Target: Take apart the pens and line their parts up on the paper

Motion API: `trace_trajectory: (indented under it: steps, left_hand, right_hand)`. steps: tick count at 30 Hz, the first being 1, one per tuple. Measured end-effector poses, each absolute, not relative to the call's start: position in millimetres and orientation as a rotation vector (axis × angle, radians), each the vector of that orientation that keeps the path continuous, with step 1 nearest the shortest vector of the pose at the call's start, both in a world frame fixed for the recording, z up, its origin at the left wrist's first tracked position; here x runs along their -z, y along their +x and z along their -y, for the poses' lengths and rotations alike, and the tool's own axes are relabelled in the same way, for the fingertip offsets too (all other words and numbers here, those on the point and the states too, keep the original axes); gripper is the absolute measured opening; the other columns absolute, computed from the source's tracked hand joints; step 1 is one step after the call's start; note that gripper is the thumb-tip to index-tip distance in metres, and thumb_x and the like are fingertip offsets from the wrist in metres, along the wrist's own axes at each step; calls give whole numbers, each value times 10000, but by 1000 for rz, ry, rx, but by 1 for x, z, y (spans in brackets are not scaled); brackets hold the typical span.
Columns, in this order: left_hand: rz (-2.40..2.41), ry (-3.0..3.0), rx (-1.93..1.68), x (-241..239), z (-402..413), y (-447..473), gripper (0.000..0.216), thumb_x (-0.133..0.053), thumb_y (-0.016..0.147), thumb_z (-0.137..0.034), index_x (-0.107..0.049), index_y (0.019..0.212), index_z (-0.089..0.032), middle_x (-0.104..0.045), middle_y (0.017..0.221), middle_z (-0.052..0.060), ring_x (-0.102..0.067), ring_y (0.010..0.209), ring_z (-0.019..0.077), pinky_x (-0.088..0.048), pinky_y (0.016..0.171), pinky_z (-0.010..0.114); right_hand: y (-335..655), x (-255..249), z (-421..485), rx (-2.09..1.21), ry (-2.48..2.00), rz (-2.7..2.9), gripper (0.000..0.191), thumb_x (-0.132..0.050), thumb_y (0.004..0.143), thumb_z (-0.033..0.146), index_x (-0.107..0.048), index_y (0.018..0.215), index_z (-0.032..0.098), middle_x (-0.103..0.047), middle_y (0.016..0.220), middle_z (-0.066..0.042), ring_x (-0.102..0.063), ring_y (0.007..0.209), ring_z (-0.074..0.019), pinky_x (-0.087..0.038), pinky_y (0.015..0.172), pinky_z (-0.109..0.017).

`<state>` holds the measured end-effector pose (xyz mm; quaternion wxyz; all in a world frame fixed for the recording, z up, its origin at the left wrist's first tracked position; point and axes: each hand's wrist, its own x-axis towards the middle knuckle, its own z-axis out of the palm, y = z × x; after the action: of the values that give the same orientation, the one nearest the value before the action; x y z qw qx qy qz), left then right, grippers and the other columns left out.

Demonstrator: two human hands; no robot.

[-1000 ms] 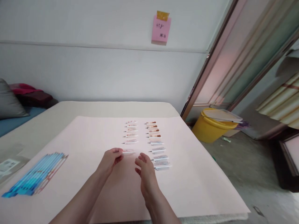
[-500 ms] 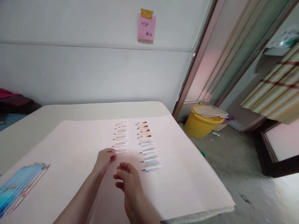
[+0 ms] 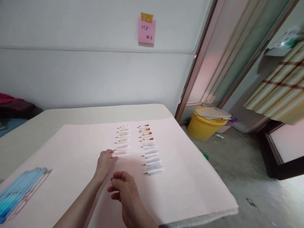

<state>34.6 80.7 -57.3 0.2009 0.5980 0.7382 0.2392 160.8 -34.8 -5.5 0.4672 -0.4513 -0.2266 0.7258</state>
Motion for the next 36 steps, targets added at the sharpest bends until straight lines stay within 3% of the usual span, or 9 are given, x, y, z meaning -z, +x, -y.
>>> trace_trajectory:
  steps: [4, 10, 14, 19, 36]
  left_hand:
    - [-1937, 1912, -510, 58, -74, 32, 255, -452, 773, -198, -559, 999, -244, -501, 989, 38, -559, 805, 152, -398, 730, 262]
    - [-1988, 2010, -380, 65, -71, 41, 189, -388, 832, -230, -561, 909, -236, -482, 960, 31, -541, 791, 149, -370, 677, 260]
    - [-2026, 1977, -393, 64, -73, 44, 195, -382, 841, -236, -551, 937, -236, -476, 984, 28, -536, 788, 142, -368, 662, 251]
    - [-1994, 1959, -468, 63, -73, 43, 301, -399, 828, -204, -505, 1104, -264, -450, 1033, 34, -535, 814, 139, -387, 695, 246]
    - [-1956, 1937, -507, 58, -74, 39, 331, -402, 819, -187, -531, 1110, -274, -435, 1036, 41, -543, 812, 146, -396, 724, 255]
  right_hand:
    - [159, 3, 35, -1787, -1114, 566, 198, -566, 663, 168, -595, 859, 154, -610, 896, -53, -591, 658, -127, -387, 525, -215]
    - [155, 2, 37, -1799, -1119, 582, 191, -553, 655, 151, -605, 838, 140, -614, 873, -61, -580, 645, -128, -370, 517, -215]
    - [155, 2, 37, -1799, -1117, 578, 182, -557, 651, 157, -607, 824, 136, -616, 854, -62, -577, 634, -128, -365, 510, -213]
    - [156, 1, 38, -1793, -1111, 574, 169, -565, 650, 158, -604, 813, 141, -617, 854, -58, -578, 636, -126, -371, 512, -211]
    - [157, 4, 35, -1787, -1130, 610, 147, -563, 651, 167, -622, 783, 139, -629, 836, -58, -583, 627, -120, -365, 501, -203]
